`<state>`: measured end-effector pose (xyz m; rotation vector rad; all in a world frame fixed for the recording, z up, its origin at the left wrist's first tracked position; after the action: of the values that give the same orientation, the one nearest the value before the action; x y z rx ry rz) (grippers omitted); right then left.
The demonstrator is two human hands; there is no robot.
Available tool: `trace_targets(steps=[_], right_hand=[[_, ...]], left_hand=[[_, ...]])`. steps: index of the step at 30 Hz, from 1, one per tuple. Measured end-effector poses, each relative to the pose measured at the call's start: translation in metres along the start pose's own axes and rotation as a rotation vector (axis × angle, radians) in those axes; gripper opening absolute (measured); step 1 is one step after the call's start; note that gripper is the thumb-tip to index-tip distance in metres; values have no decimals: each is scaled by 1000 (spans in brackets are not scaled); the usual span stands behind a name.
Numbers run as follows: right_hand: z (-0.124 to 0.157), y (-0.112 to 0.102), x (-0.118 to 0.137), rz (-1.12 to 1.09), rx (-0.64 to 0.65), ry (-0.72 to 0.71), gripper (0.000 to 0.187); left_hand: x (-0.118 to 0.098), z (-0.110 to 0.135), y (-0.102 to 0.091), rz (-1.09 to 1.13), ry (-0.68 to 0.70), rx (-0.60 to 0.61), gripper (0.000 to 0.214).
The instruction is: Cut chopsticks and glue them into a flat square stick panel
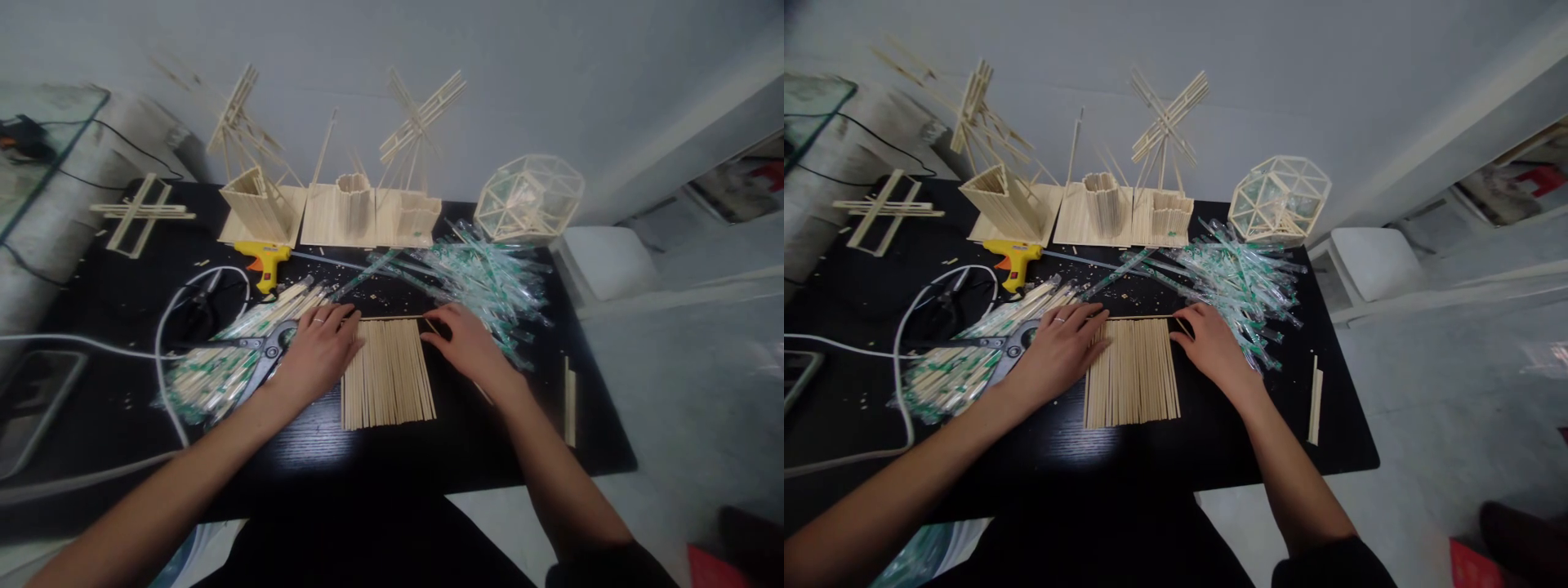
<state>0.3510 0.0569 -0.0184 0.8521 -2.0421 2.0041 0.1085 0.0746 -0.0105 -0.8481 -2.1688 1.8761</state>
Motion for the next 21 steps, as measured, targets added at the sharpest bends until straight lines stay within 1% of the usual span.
trace_targets(steps=[3, 6, 10, 13, 16, 19, 21], right_hand=[[18, 0, -7, 22, 23, 117, 20], [42, -2, -15, 21, 42, 185, 21], [68, -2, -24, -2, 90, 203, 15], [77, -5, -21, -17, 116, 178, 12], [79, -11, -1, -64, 131, 96, 11], [80, -10, 39, -173, 143, -77, 12], [85, 1, 69, -233, 164, -196, 13]], left_hand=[[2, 5, -5, 55, -8, 18, 30], [10, 15, -17, 171, -36, -14, 22], [17, 31, -29, 321, -65, -41, 13], [17, 44, -34, 392, -104, -50, 8], [13, 55, -38, 452, -113, -51, 8], [4, 66, -42, 505, -64, -29, 8], [-6, 74, -43, 539, -9, 8, 11]])
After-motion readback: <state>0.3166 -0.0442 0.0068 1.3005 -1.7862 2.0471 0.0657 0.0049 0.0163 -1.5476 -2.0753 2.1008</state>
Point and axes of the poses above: each hand's wrist, its own z-axis away from the middle knuckle, its own y-axis out of the palm, x = y × z, the point moved 6 cm from there along -z, towards the middle knuckle, and after that the axes turned 14 degrees about -y, right-handed, at the moved point
